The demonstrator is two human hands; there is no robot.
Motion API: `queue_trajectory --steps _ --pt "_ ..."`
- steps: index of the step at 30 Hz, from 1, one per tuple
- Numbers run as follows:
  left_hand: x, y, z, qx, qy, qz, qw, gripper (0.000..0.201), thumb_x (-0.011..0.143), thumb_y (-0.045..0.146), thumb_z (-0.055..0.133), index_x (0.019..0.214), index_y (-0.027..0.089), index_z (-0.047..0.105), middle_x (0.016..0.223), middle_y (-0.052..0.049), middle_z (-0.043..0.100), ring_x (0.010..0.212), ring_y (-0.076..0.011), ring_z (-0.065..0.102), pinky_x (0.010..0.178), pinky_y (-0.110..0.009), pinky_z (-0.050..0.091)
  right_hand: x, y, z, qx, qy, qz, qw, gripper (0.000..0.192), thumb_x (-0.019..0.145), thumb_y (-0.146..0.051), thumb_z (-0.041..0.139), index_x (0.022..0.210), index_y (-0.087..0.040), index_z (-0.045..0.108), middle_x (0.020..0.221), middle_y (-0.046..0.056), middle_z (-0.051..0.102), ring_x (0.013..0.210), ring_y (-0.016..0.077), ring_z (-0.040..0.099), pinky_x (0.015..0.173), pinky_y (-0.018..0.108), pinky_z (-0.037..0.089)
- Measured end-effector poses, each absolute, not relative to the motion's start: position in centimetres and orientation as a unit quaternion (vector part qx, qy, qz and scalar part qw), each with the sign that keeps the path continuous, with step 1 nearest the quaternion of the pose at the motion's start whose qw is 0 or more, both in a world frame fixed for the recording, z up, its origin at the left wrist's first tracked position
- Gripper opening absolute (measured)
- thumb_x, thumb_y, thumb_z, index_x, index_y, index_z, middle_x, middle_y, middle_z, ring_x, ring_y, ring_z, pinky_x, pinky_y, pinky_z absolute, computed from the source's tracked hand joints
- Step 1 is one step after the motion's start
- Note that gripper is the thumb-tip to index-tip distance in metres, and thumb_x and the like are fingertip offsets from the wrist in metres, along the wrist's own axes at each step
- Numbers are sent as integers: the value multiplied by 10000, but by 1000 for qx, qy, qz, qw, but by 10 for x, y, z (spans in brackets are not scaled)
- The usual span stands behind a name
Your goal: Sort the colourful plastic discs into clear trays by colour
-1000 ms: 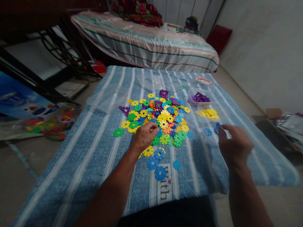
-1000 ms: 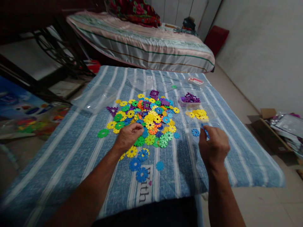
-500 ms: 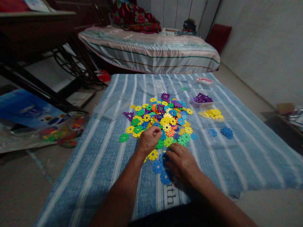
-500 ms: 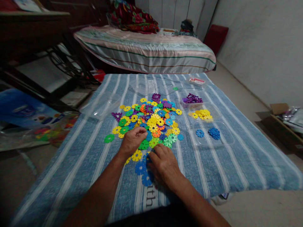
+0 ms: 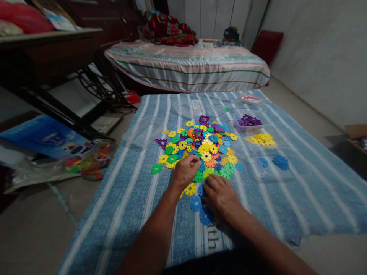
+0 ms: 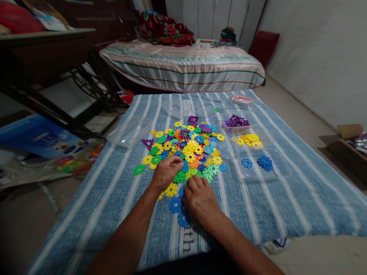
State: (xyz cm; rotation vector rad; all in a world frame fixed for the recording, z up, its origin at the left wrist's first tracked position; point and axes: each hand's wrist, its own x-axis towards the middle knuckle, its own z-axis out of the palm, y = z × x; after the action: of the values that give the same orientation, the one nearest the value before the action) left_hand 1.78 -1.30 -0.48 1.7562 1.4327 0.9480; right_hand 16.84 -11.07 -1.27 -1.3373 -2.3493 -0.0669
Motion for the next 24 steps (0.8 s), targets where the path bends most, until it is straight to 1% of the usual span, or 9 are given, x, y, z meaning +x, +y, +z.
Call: queue_trajectory --steps 3,7,11,16,21,24 --pt "18 -13 -6 673 545 368 339 154 755 335 591 771 189 636 627 28 624 588 -117 591 592 -212 468 168 -109 -15 -469 -844 -29 258 109 881 -229 596 895 -151 670 985 116 665 1007 266 559 879 408 468" --pt "17 -12 -7 676 543 371 332 144 754 326 592 772 191 638 629 29 626 598 -119 594 581 -208 460 176 -106 -15 -452 -827 -18 335 194 933 -174 490 823 -166 649 865 96 656 885 214 578 796 355 477" --pt "18 -13 -4 678 546 367 329 133 758 310 585 767 190 640 648 23 644 611 -124 611 587 -214 459 192 -102 -10 -470 -798 2 379 185 933 -180 491 829 -176 644 858 88 661 824 192 587 746 330 478" --pt "18 -15 0 676 548 364 330 133 764 310 581 762 192 642 652 24 650 612 -123 612 601 -220 462 213 -97 3 -495 -774 25 395 156 930 -180 515 829 -190 633 799 59 667 758 168 600 711 306 472" --pt "19 -15 -3 677 549 364 328 130 765 308 583 770 194 644 627 32 631 599 -119 598 586 -215 454 211 -99 -4 -469 -790 -55 391 166 904 -147 543 761 -193 612 741 52 639 720 170 555 698 324 442" --pt "19 -14 -5 678 548 366 324 129 765 309 585 775 195 643 643 30 638 606 -117 597 585 -213 454 204 -105 -17 -427 -821 -50 376 186 902 -126 538 741 -190 606 745 48 626 736 167 547 731 330 448"
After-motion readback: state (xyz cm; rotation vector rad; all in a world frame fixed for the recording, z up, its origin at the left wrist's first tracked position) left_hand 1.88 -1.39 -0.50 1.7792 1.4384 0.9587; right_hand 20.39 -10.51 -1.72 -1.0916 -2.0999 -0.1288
